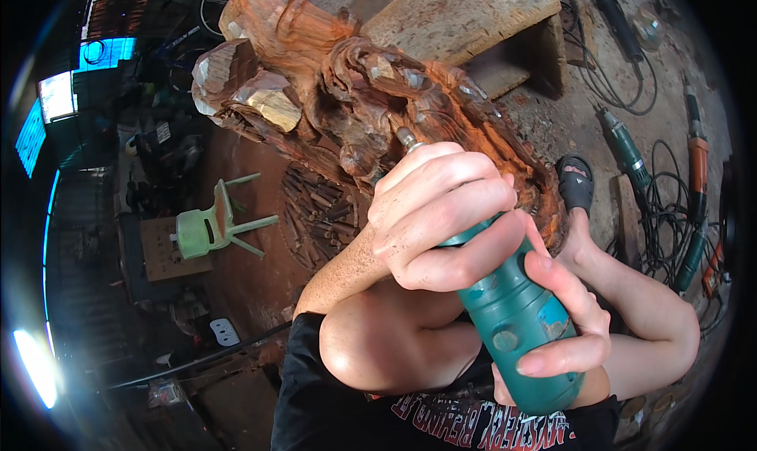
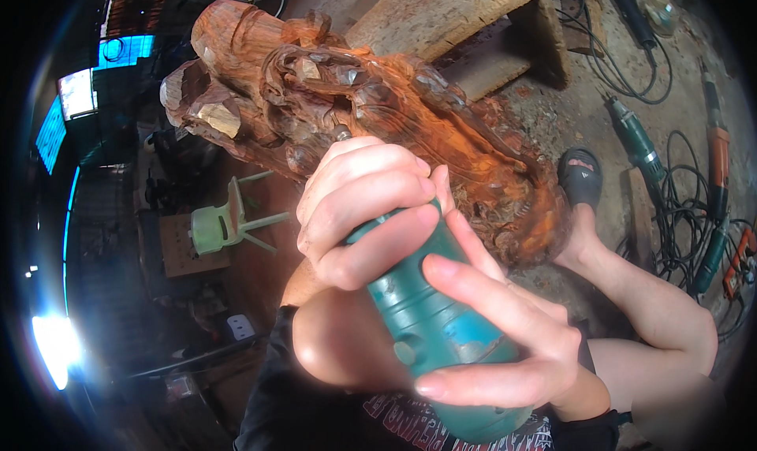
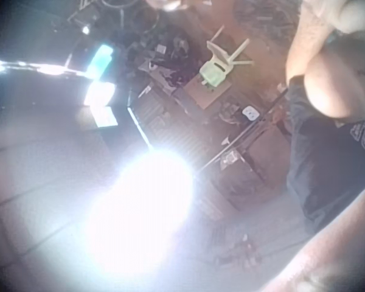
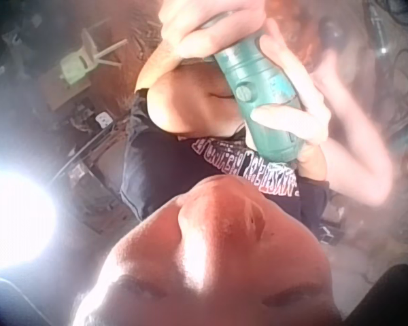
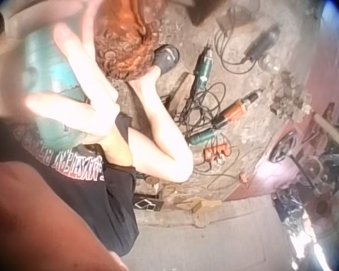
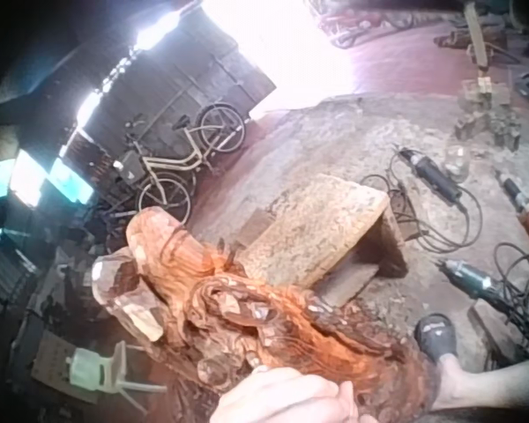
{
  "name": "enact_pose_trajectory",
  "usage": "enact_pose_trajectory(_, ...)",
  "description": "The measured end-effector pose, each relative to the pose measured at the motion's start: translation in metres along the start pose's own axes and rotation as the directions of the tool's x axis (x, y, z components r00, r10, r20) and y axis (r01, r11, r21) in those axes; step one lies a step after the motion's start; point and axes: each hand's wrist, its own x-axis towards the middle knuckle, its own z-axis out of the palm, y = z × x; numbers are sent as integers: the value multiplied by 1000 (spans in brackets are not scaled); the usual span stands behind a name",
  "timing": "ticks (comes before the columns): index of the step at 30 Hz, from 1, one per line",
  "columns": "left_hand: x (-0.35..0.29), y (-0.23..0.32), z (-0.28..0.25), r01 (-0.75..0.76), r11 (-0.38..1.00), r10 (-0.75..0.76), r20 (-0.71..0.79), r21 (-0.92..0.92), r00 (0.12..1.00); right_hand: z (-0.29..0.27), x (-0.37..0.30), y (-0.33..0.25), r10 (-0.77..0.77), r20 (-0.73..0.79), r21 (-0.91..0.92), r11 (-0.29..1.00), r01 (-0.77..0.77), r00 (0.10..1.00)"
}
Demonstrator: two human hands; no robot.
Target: The person uses a green rotary carving tool to shape and detail a large piece of reddish-brown wood. They hold the tool with both hands and move it along the wood surface to remove material and refine the contours.
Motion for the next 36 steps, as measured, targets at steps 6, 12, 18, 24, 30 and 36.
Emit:
enact_pose_trajectory(6,0,-3,0,-40,999,40,-1,2,999,-3,-1,-1,4,15,-51,999,-4,1000)
enact_pose_trajectory(12,1,-4,3,-49,999,49,-22,14,999,-3,-2,-3,16,18,-84,996,-14,1000)
enact_pose_trajectory(18,1,0,0,-20,999,20,-4,27,1000,-4,-3,-3,23,28,-106,994,-20,999)
enact_pose_trajectory(24,0,-2,-1,-50,999,50,-4,-1,999,-4,-5,-3,16,35,-106,994,-12,999)
enact_pose_trajectory(30,-2,2,-1,-25,1000,25,-6,1,1000,-3,-5,0,3,41,-98,995,1,999)
enact_pose_trajectory(36,-1,1,-4,-28,999,29,31,-17,999,-7,-10,4,0,77,-121,993,10,997)
